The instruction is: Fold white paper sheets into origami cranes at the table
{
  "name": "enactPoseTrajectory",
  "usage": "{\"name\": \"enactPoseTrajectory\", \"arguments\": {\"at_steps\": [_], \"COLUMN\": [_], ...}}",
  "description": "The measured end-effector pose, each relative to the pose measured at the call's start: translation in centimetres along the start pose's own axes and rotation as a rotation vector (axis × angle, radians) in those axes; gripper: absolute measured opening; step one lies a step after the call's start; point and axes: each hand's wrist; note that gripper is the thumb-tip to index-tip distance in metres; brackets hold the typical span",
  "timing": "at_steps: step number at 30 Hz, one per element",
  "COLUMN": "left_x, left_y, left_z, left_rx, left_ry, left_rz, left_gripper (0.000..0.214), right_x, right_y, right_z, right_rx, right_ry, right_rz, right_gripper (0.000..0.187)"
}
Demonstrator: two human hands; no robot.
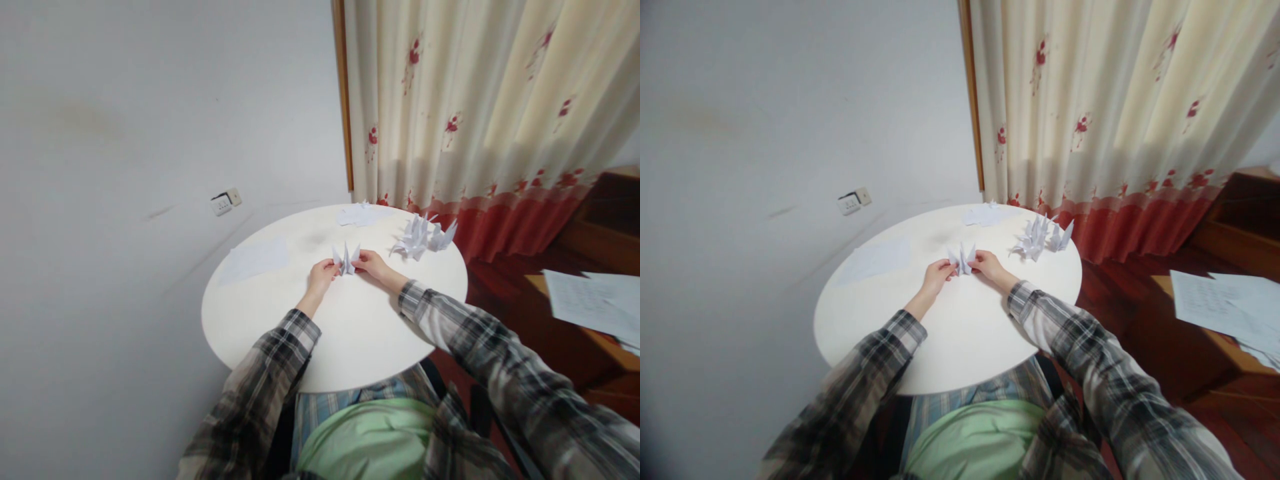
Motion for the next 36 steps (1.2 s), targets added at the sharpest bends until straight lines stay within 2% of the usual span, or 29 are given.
{"name": "enactPoseTrajectory", "arguments": {"at_steps": [8, 15, 21, 29, 36], "left_x": [-0.05, 0.06, 0.24, 0.1, 0.27], "left_y": [-0.23, -0.08, -0.04, -0.15, -0.07], "left_z": [0.13, 0.08, -0.27, -0.02, -0.29], "left_rx": [0.121, 0.098, 0.08, 0.162, 0.287], "left_ry": [-0.054, -0.063, -0.006, 0.029, 0.088], "left_rz": [0.012, -0.038, -0.036, -0.032, -0.023], "left_gripper": [0.018, 0.019, 0.018, 0.025, 0.026], "right_x": [0.01, 0.06, 0.03, -0.44, -0.05], "right_y": [-0.01, -0.1, -0.02, -0.03, -0.07], "right_z": [-0.11, -0.1, -0.16, -0.6, 0.14], "right_rx": [-0.015, -0.024, -0.023, -0.025, -0.072], "right_ry": [-0.004, -0.001, 0.022, 0.052, 0.036], "right_rz": [0.025, 0.044, 0.026, -0.023, -0.034], "right_gripper": [0.027, 0.028, 0.028, 0.025, 0.023]}}
Point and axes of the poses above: each hand's wrist, its own x-axis away from the middle knuckle, its own y-axis out of the back of the hand, z = x × y, and after that the axes turned 14 degrees about -z, right-handed
